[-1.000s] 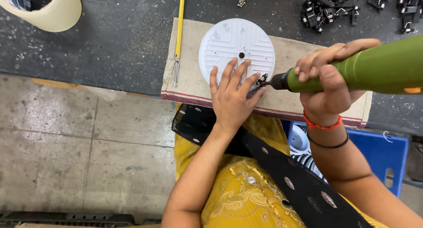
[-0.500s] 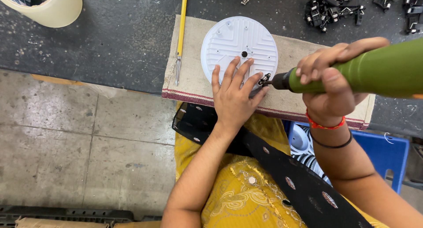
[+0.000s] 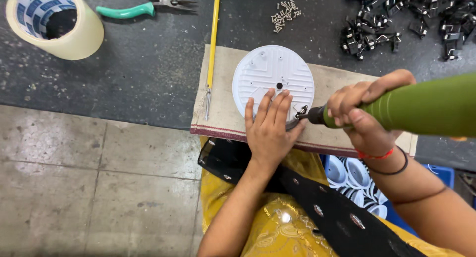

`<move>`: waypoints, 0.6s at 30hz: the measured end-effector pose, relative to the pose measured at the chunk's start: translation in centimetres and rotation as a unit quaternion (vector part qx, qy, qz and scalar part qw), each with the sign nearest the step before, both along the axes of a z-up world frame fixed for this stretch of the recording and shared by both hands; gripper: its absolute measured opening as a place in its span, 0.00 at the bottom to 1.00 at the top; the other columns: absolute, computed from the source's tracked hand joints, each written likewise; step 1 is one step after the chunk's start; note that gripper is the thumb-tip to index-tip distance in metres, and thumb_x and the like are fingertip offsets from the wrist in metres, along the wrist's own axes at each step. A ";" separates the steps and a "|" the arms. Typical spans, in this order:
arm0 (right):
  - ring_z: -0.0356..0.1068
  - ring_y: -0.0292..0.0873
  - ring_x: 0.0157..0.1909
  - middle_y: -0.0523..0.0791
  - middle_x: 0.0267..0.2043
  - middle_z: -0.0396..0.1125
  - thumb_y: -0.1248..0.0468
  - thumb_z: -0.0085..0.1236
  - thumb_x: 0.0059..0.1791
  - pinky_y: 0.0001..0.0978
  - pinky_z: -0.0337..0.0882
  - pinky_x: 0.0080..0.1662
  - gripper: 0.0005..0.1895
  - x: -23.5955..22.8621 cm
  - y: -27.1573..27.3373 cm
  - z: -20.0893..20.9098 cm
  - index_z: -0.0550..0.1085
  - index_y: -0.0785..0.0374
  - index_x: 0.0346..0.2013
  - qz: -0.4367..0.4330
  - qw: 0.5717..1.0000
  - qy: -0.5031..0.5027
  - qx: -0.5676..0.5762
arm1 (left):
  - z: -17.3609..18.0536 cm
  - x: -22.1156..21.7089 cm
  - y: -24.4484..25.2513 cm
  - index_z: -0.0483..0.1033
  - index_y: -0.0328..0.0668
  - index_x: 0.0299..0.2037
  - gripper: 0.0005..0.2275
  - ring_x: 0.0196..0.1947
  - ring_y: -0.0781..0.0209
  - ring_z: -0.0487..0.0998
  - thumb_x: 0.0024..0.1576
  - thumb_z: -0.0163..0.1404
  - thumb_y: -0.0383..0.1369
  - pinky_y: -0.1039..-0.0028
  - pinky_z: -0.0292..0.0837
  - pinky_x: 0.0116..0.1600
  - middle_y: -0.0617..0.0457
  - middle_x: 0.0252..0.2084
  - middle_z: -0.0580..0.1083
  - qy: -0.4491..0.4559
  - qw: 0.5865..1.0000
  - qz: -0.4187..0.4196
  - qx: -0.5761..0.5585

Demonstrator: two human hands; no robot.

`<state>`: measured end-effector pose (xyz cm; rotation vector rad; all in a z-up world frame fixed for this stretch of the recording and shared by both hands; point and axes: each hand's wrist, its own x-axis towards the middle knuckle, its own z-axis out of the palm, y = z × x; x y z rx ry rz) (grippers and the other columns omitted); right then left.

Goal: The person assembles a white circular light fixture by placing it on a workbench, inserting small black clips into pre-drilled holes, and securing them with a green power drill. The person repeats this process for multiple clips around the fixture.

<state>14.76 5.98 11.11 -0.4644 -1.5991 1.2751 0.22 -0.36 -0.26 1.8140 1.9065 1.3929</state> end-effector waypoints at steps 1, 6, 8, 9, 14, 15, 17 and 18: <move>0.64 0.39 0.24 0.47 0.25 0.63 0.73 0.51 0.52 0.34 0.72 0.35 0.15 0.1 0.0 0.0 0.57 0.61 0.47 0.006 1.000 -0.001 -0.002 | 0.0 0.1 0.0 0.74 0.46 0.58 0.25 0.69 0.57 0.68 0.52 0.63 0.46 0.52 0.48 0.76 0.58 0.62 0.74 -0.002 1.000 -0.001 -0.001; 0.64 0.40 0.24 0.47 0.25 0.63 0.71 0.53 0.50 0.35 0.72 0.36 0.17 -0.1 0.5 0.4 0.57 0.60 0.48 0.000 1.000 -0.010 -0.012 | 0.0 -0.1 0.1 0.80 0.51 0.49 0.17 0.70 0.54 0.67 0.53 0.63 0.45 0.50 0.48 0.77 0.57 0.63 0.73 0.013 1.000 -0.008 0.014; 0.65 0.40 0.24 0.47 0.25 0.63 0.71 0.55 0.50 0.34 0.73 0.35 0.17 -0.3 1.0 0.7 0.58 0.59 0.47 0.004 1.000 0.000 -0.021 | 0.1 -0.4 0.2 0.81 0.54 0.50 0.15 0.70 0.54 0.66 0.54 0.62 0.45 0.48 0.48 0.77 0.57 0.63 0.73 0.022 0.999 -0.011 0.025; 0.66 0.40 0.25 0.47 0.25 0.63 0.71 0.56 0.49 0.35 0.73 0.35 0.18 -0.2 1.1 0.9 0.58 0.60 0.47 -0.006 1.000 0.007 -0.026 | 0.2 -0.4 0.1 0.81 0.55 0.50 0.15 0.70 0.53 0.66 0.55 0.62 0.45 0.48 0.47 0.77 0.56 0.64 0.72 0.026 0.999 -0.014 0.029; 0.69 0.44 0.29 0.50 0.29 0.65 0.70 0.58 0.52 0.38 0.75 0.40 0.18 1.7 1.8 2.3 0.59 0.62 0.50 -0.093 0.995 0.027 -0.016 | 0.9 -1.2 -0.8 0.81 0.54 0.47 0.15 0.71 0.48 0.65 0.52 0.64 0.43 0.42 0.43 0.77 0.54 0.64 0.71 0.036 0.997 -0.063 0.026; 0.69 0.45 0.30 0.51 0.31 0.64 0.70 0.58 0.53 0.38 0.74 0.41 0.17 2.1 1.9 2.4 0.60 0.63 0.51 -0.106 0.994 0.027 -0.010 | 1.1 -1.4 -1.3 0.80 0.53 0.46 0.15 0.70 0.47 0.65 0.50 0.64 0.43 0.40 0.42 0.76 0.53 0.63 0.71 0.034 0.996 -0.079 0.024; 0.67 0.46 0.32 0.52 0.33 0.63 0.70 0.59 0.57 0.38 0.73 0.42 0.16 3.2 2.4 2.8 0.60 0.65 0.53 -0.123 0.992 0.025 0.003 | 1.5 -1.9 -2.5 0.78 0.49 0.44 0.19 0.70 0.43 0.64 0.44 0.66 0.43 0.37 0.40 0.73 0.49 0.63 0.71 0.026 0.992 -0.123 -0.002; 0.67 0.46 0.33 0.52 0.34 0.63 0.70 0.59 0.58 0.38 0.72 0.42 0.16 3.7 2.6 2.8 0.60 0.66 0.54 -0.133 0.991 0.010 0.012 | 1.6 -2.1 -3.1 0.78 0.48 0.44 0.22 0.69 0.41 0.63 0.41 0.66 0.43 0.35 0.38 0.72 0.47 0.63 0.70 0.021 0.989 -0.143 -0.017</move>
